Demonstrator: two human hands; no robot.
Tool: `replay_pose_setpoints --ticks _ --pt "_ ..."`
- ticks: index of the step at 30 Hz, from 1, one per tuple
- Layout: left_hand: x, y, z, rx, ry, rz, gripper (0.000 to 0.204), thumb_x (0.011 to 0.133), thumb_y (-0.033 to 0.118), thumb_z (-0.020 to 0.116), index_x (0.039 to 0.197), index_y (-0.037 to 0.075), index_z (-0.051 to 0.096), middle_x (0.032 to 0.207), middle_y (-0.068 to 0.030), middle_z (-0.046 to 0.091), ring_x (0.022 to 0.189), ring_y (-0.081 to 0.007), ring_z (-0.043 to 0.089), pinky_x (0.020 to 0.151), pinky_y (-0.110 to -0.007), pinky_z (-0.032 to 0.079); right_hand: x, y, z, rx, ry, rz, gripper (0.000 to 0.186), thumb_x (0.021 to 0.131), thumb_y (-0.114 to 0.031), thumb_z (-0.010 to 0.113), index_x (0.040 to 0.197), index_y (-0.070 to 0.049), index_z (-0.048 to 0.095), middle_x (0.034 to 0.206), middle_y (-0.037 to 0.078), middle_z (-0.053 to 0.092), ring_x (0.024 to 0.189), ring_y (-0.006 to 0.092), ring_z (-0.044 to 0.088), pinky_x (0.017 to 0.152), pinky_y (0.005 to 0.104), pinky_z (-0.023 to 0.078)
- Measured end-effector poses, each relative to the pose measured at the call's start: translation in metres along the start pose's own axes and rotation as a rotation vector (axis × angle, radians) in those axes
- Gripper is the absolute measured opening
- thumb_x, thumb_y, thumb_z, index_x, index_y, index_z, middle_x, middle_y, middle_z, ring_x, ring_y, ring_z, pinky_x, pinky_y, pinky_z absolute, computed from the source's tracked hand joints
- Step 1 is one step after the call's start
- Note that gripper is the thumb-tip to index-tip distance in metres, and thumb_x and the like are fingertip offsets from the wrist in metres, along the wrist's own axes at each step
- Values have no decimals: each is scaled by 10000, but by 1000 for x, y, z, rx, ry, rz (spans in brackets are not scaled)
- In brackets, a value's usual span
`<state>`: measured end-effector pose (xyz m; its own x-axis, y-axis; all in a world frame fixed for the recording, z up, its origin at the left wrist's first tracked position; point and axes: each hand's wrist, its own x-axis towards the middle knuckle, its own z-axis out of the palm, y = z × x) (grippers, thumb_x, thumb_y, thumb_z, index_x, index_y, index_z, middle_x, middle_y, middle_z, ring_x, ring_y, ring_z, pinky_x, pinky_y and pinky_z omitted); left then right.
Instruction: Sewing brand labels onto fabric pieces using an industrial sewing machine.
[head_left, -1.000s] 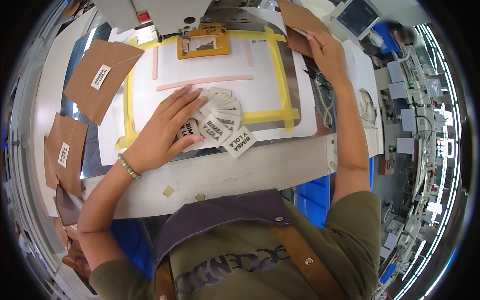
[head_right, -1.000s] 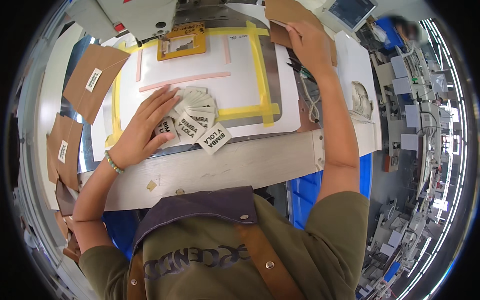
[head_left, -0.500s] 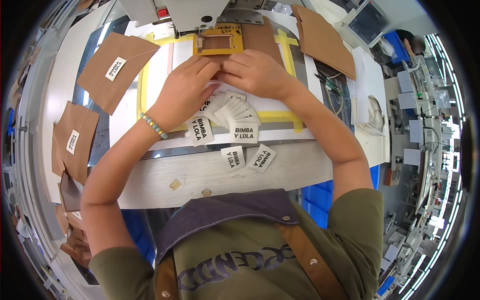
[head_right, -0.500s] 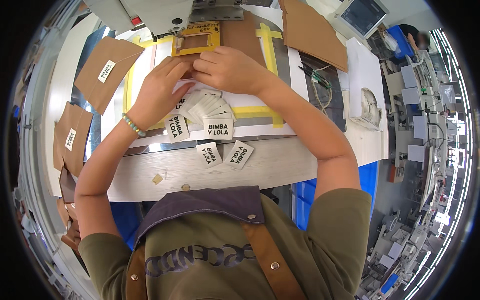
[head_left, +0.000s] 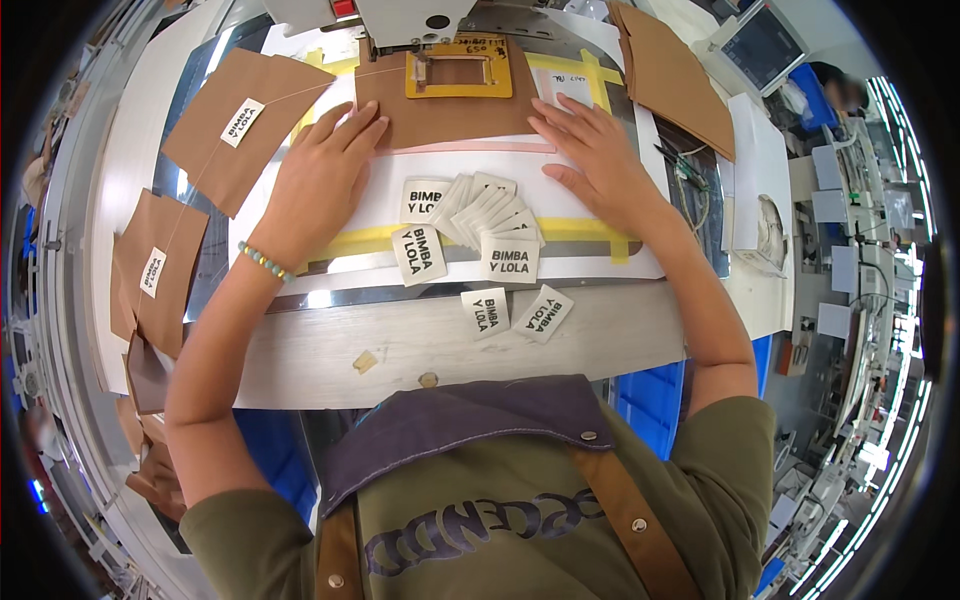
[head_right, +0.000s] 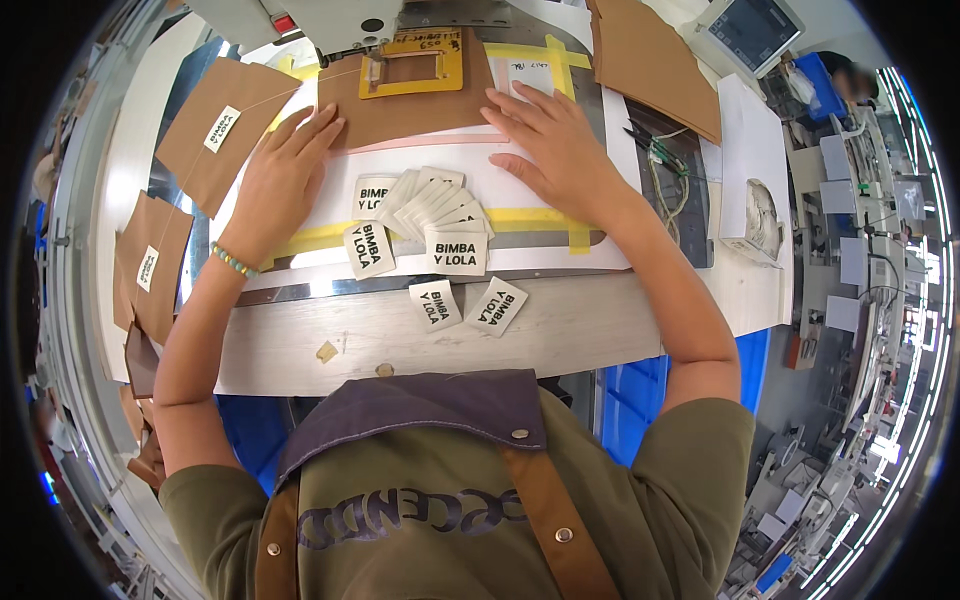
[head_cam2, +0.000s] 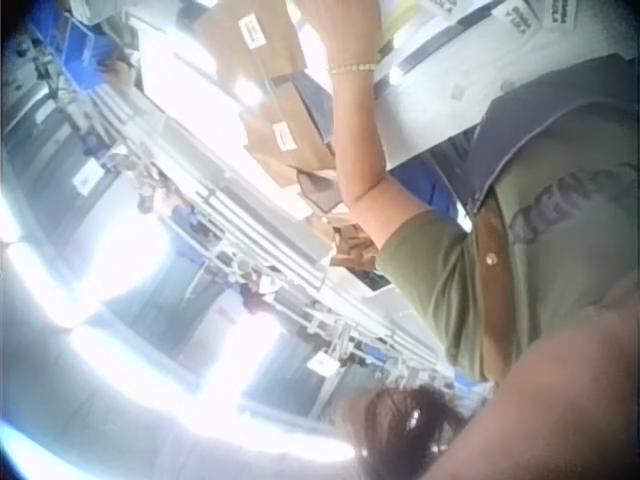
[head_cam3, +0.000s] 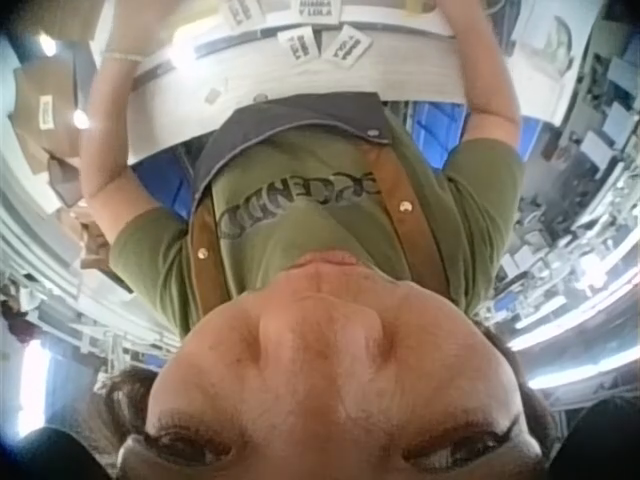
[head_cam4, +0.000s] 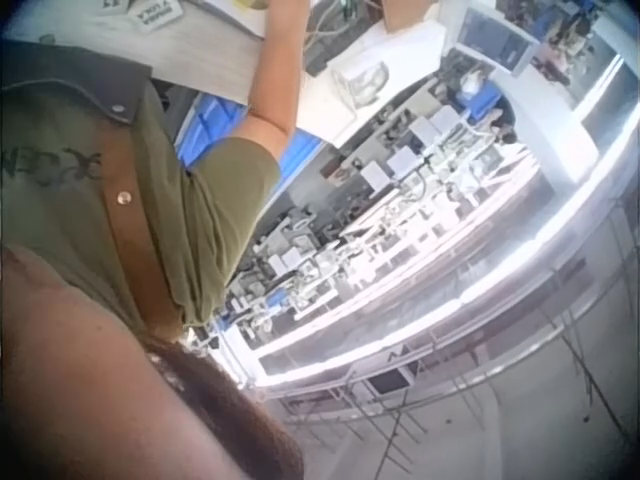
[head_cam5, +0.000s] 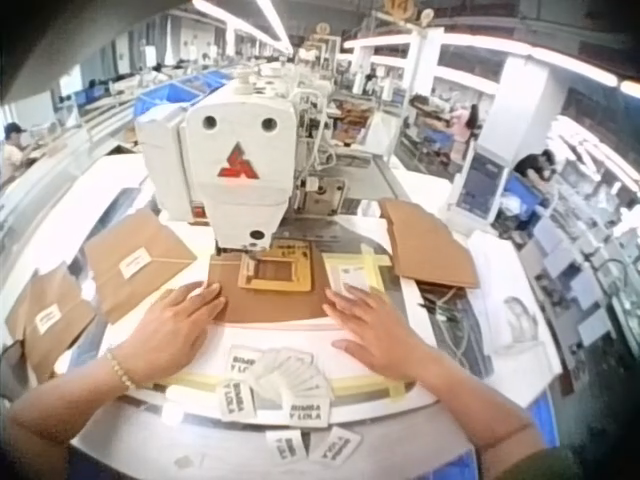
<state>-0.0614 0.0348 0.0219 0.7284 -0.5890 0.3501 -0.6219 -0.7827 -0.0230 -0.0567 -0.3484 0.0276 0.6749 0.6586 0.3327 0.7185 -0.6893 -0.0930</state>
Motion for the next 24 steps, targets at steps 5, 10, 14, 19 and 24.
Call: replay_pose_setpoints --ticks 5,10,14,19,24 --pt "-11 7 -4 -120 -99 -57 624 1068 362 649 1606 71 520 1715 -125 455 1578 -388 394 1290 -518 331 -3 2 -8 -15 -98 14 518 1100 -368 618 1529 -79 614 1641 94 541 1544 353 431 1277 576 313" --pt "-5 1 1 -134 -87 -90 668 1085 391 594 1667 96 451 1773 -48 386 1647 -356 291 1341 -514 228 -2 0 -3 79 -27 -2 527 1104 -395 602 1556 -124 598 1701 78 474 1593 357 362 1302 604 268" --pt "-9 1 -4 -172 -62 -77 623 1068 352 630 1619 84 519 1720 -61 473 1626 -349 338 1330 -503 269 -6 -1 0 21 -91 17 539 1107 -405 593 1572 -133 581 1715 67 460 1610 357 335 1315 603 249" --pt "-11 2 -11 -181 9 -7 504 989 173 739 1472 59 652 1544 -88 650 1486 -342 542 1212 -474 456 -5 1 1 73 -75 35 557 1107 -421 590 1575 -120 572 1714 69 461 1613 361 330 1321 600 242" --pt "-11 -3 -12 -233 129 -51 405 959 72 758 1361 50 717 1335 -123 745 1316 -345 663 1082 -459 548 -5 -3 -3 100 -54 57 579 1087 -381 591 1597 -110 551 1726 75 449 1631 362 302 1334 587 215"
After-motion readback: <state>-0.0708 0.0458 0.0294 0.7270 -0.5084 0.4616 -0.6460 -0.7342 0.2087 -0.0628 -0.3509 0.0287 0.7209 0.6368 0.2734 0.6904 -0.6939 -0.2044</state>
